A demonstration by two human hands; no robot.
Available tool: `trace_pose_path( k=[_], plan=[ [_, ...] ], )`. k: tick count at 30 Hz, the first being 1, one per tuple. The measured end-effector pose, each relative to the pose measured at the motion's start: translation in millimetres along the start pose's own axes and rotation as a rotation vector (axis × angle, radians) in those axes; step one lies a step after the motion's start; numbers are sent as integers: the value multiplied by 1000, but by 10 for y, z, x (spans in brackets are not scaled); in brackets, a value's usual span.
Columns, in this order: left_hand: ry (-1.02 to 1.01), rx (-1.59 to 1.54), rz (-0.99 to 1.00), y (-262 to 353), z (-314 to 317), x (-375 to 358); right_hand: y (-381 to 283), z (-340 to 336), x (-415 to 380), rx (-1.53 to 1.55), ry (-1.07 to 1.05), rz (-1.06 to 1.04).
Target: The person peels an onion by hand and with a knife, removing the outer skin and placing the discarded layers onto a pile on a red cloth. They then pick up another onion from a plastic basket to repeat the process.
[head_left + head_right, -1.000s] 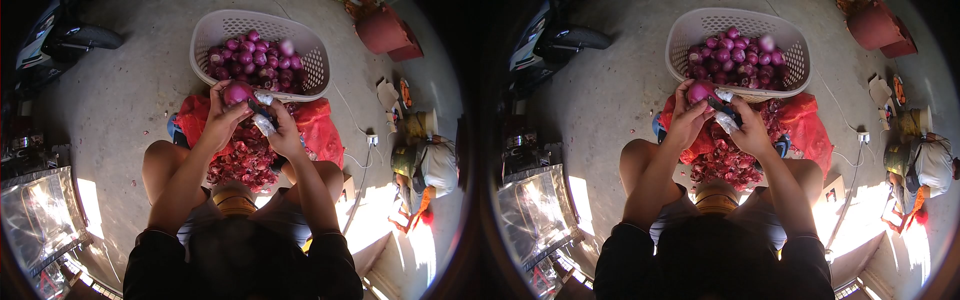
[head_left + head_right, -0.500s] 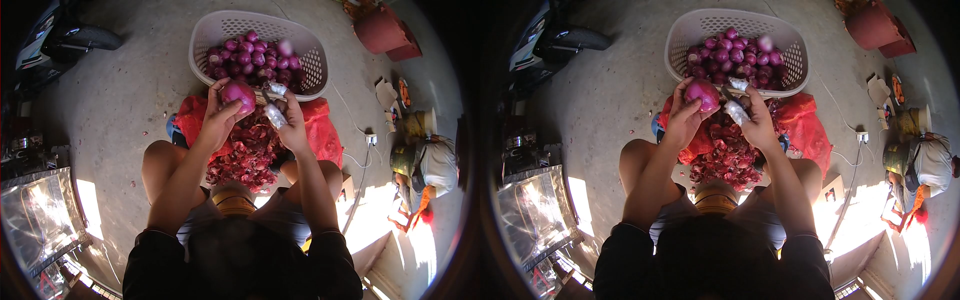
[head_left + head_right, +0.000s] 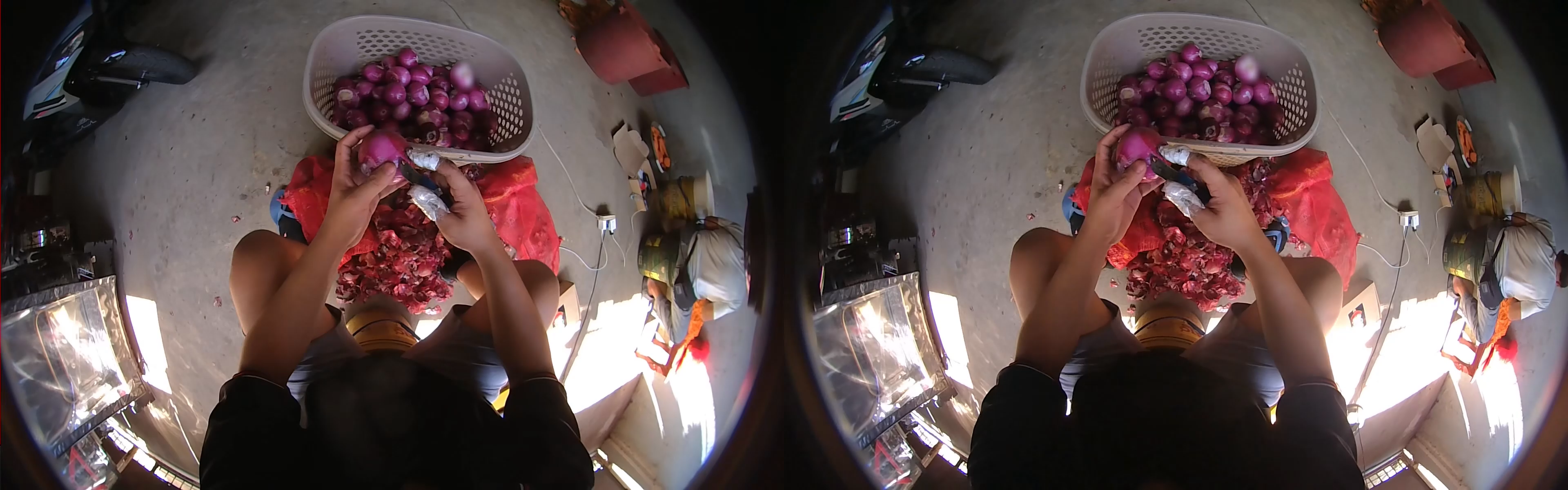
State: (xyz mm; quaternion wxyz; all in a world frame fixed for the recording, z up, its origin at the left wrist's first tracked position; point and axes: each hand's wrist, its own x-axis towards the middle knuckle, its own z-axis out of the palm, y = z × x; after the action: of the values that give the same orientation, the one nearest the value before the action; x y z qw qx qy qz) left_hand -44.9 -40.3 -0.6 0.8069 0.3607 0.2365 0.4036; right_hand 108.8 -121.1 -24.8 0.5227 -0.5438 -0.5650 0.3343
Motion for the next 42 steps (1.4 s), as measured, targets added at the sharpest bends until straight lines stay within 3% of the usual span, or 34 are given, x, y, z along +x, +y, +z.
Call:
trace_pose_path(
  k=[15, 27, 31, 42],
  plan=[
    [-25, -72, -18, 18, 1, 9, -100, 48, 61, 105, 83, -30],
    [-106, -252, -60, 39, -51, 15, -151, -28, 123, 244, 167, 76],
    [-111, -300, -52, 47, -47, 11, -196, -58, 72, 388, 119, 202],
    [-99, -97, 6, -27, -31, -16, -231, 31, 66, 310, -90, 181]
  ],
)
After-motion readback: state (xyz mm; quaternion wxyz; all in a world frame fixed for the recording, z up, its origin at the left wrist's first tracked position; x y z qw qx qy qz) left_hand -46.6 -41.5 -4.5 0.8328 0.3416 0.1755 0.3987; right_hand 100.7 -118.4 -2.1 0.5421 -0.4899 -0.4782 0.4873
